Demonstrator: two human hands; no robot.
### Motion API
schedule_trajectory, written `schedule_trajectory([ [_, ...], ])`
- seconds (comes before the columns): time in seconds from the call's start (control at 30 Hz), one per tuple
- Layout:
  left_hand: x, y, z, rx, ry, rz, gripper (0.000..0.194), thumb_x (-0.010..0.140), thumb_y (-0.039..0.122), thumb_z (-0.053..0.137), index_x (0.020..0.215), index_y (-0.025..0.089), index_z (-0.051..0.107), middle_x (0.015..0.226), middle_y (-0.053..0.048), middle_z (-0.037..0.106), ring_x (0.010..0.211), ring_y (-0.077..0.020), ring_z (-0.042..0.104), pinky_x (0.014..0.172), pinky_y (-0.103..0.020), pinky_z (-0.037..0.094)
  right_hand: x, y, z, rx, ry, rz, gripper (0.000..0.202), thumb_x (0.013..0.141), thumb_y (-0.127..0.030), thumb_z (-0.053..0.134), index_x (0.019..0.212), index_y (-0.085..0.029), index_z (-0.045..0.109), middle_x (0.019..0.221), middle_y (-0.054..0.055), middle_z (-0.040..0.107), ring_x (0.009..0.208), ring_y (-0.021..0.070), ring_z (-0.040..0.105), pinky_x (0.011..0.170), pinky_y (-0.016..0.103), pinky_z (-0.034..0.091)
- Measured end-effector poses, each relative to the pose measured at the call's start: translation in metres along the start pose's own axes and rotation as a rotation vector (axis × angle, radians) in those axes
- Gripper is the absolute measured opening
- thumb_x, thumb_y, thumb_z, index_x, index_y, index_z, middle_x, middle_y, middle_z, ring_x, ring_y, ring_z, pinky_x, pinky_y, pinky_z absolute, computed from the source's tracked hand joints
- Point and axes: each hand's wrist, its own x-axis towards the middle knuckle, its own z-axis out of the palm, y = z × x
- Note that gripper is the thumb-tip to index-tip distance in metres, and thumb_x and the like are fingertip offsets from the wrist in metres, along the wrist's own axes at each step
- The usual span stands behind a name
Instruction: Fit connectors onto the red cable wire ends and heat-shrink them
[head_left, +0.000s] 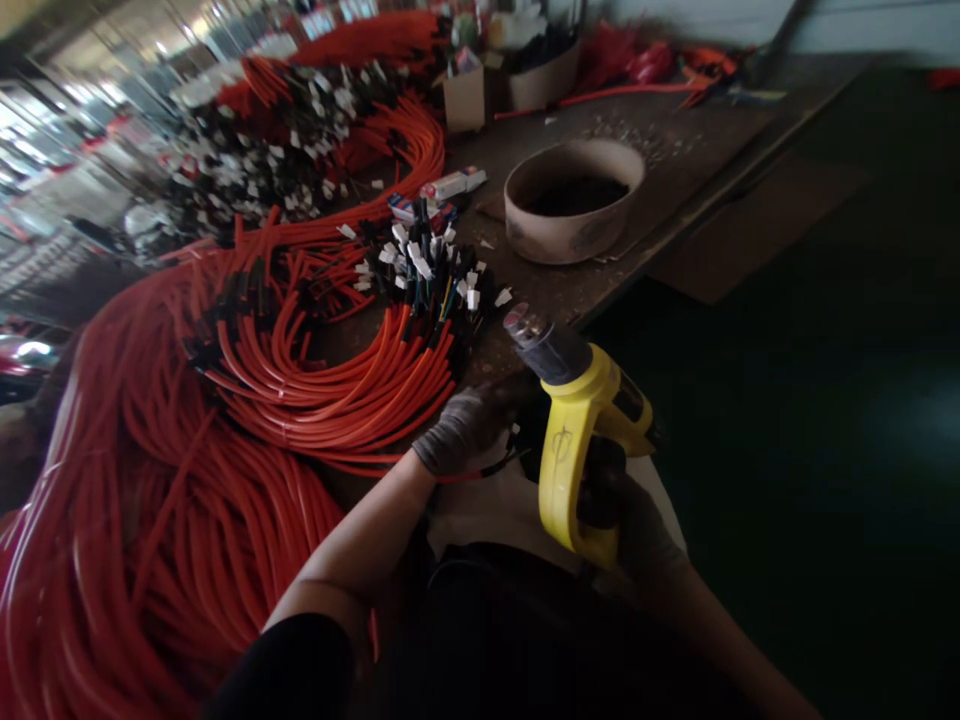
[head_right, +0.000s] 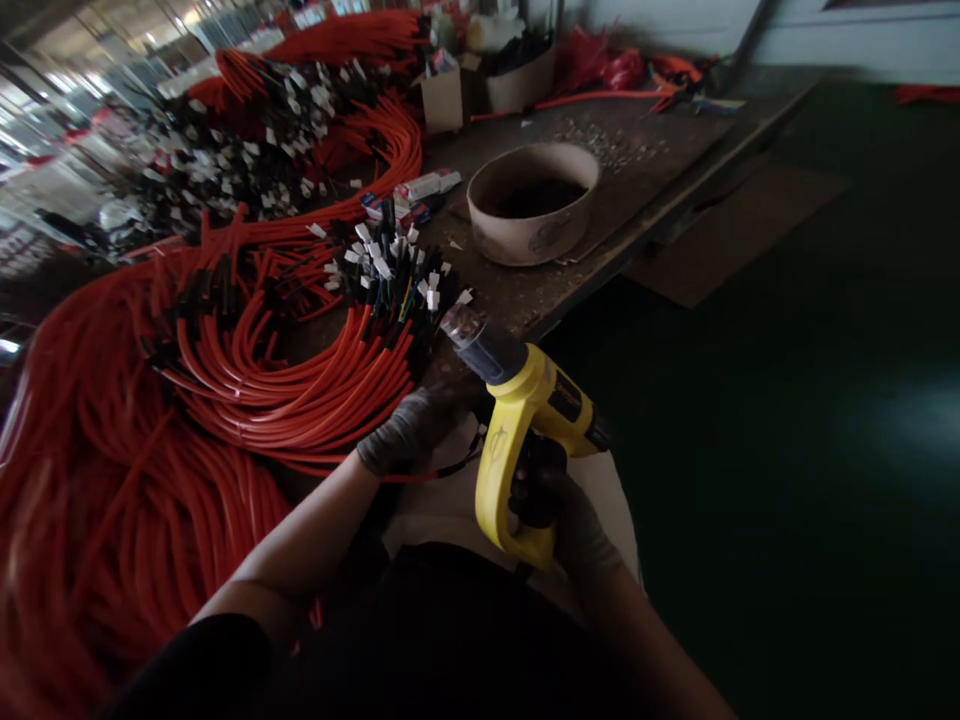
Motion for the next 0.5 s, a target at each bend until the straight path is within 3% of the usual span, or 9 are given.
schedule_trajectory([
  [0.07, -0.004, 0.005, -0.005, 0.246, -0.206, 0.044, 0.022, 0.078, 0.025, 0.068, 0.100, 0.024, 0.075, 0.117, -0.009, 0.071, 0.113, -0.0273, 0.063, 0.106, -0.042, 0.044, 0.000, -0.003, 0.002, 0.027, -0.019, -0.001, 0.027, 0.053, -0.032, 0.085, 0.073, -0.025, 0.068, 0.063, -0.003, 0.065, 0.057, 0.0147, 0.061, 0.055, 0.024, 0.054],
  [0.1, -0.003, 0.007, -0.009, 0.406, -0.227, 0.016, 0.023, 0.082, 0.025, 0.065, 0.102, 0.022, 0.075, 0.120, -0.010, 0.069, 0.115, -0.0278, 0.062, 0.105, -0.041, 0.045, 0.001, -0.004, 0.004, 0.043, -0.025, -0.003, 0.028, 0.050, -0.031, 0.086, 0.070, -0.025, 0.067, 0.060, -0.004, 0.064, 0.054, 0.0137, 0.059, 0.054, 0.024, 0.053],
  [0.17, 0.004, 0.011, -0.017, 0.763, -0.149, -0.148, 0.032, 0.090, 0.029, 0.056, 0.118, 0.018, 0.068, 0.124, -0.015, 0.065, 0.113, -0.0299, 0.062, 0.096, -0.041, 0.050, -0.001, -0.005, 0.007, 0.082, -0.021, -0.012, 0.030, 0.048, -0.030, 0.088, 0.066, -0.025, 0.066, 0.058, -0.005, 0.062, 0.052, 0.0118, 0.056, 0.053, 0.023, 0.053],
  [0.23, 0.015, 0.014, -0.022, 0.983, -0.050, -0.325, 0.041, 0.095, 0.034, 0.048, 0.127, 0.011, 0.061, 0.119, -0.020, 0.064, 0.104, -0.0333, 0.064, 0.084, -0.044, 0.053, -0.004, -0.003, 0.009, 0.114, -0.002, -0.029, 0.027, 0.053, -0.031, 0.088, 0.069, -0.026, 0.068, 0.060, -0.005, 0.063, 0.054, 0.0116, 0.057, 0.057, 0.023, 0.055],
  [0.33, 0.028, 0.018, -0.019, 1.080, -0.090, -0.398, 0.047, 0.098, 0.038, 0.043, 0.125, 0.004, 0.059, 0.116, -0.025, 0.061, 0.098, -0.0358, 0.065, 0.073, -0.043, 0.054, -0.011, 0.002, 0.011, 0.119, 0.019, -0.052, 0.022, 0.063, -0.035, 0.084, 0.079, -0.028, 0.072, 0.071, -0.004, 0.069, 0.064, 0.0153, 0.063, 0.066, 0.027, 0.059],
  [0.43, 0.031, 0.020, -0.011, 1.060, -0.058, -0.451, 0.052, 0.096, 0.044, 0.045, 0.127, 0.005, 0.057, 0.115, -0.026, 0.060, 0.094, -0.0361, 0.066, 0.069, -0.041, 0.053, -0.015, 0.005, 0.010, 0.115, 0.053, -0.057, 0.021, 0.068, -0.036, 0.081, 0.086, -0.029, 0.073, 0.078, -0.004, 0.072, 0.071, 0.0158, 0.066, 0.068, 0.025, 0.059],
  [0.5, 0.029, 0.017, -0.008, 1.003, -0.031, -0.447, 0.059, 0.095, 0.049, 0.045, 0.137, 0.007, 0.049, 0.103, -0.022, 0.064, 0.084, -0.0337, 0.068, 0.066, -0.041, 0.052, -0.016, 0.005, 0.009, 0.120, 0.054, -0.035, 0.019, 0.069, -0.034, 0.080, 0.086, -0.029, 0.073, 0.078, -0.004, 0.072, 0.071, 0.0148, 0.066, 0.068, 0.023, 0.059],
])
